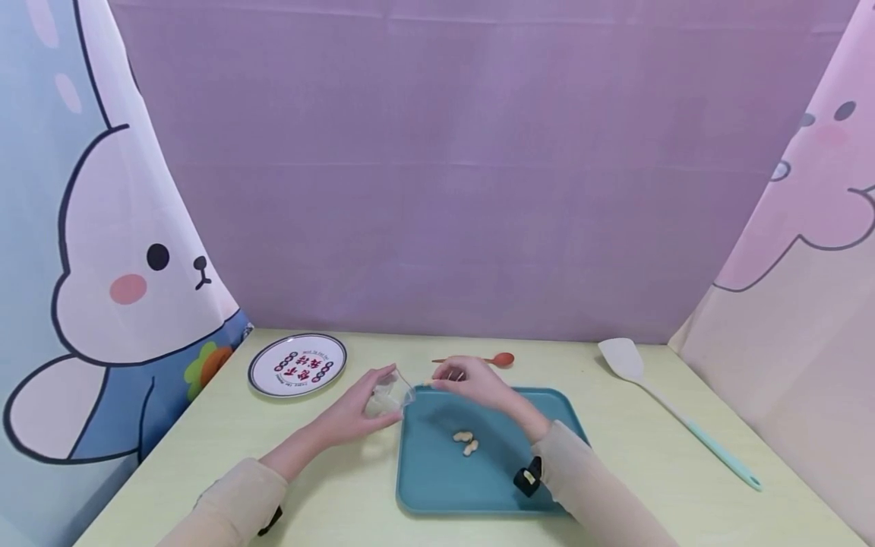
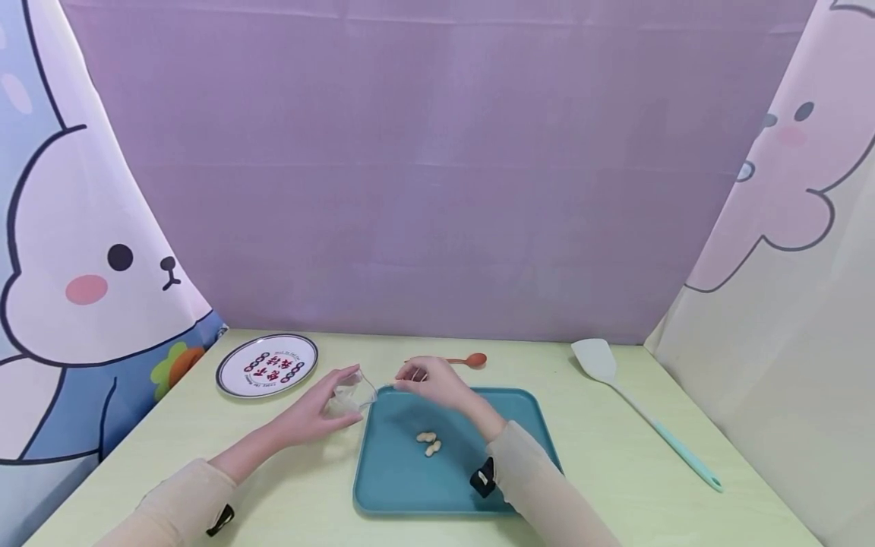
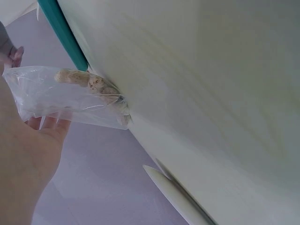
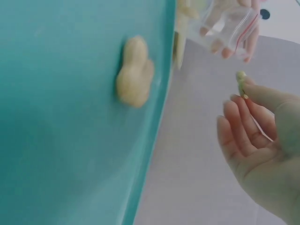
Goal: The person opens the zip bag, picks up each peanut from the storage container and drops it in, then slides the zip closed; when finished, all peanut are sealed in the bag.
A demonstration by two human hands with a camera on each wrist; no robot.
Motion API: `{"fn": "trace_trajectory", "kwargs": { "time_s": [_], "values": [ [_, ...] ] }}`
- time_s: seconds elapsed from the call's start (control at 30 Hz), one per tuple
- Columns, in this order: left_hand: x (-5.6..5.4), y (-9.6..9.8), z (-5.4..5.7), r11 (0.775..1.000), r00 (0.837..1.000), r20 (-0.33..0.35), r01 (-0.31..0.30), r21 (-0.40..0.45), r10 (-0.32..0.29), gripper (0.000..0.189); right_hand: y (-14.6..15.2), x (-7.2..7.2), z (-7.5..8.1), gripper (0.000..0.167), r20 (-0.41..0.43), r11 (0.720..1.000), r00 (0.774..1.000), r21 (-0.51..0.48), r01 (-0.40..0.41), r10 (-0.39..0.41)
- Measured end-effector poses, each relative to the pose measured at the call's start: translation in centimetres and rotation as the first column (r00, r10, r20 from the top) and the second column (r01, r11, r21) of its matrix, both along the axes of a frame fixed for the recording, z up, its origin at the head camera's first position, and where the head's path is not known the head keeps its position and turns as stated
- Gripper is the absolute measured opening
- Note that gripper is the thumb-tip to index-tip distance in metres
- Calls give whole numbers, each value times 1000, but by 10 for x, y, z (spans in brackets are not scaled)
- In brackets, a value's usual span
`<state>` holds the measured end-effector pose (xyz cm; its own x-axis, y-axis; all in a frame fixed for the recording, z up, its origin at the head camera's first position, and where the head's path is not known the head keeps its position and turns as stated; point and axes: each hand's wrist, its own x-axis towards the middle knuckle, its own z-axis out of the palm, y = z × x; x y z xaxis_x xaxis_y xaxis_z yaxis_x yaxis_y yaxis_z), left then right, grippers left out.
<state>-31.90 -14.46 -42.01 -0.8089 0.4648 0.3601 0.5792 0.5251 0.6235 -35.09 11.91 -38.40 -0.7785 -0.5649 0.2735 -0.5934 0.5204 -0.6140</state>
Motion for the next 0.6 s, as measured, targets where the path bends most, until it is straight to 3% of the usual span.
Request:
{"fn": "trace_trajectory", "kwargs": {
  "time_s": [0.3,0.6],
  "values": [
    [-1,0,-1,1000,1000,-20,7,4,-7,82,-25,4,9,22,-61,996,997,-79,-51,46],
    [-2,0,-2,1000,1000,-18,2,1,-2,82,-43,6,7,18,-44,991,996,-101,-87,83]
  ]
}}
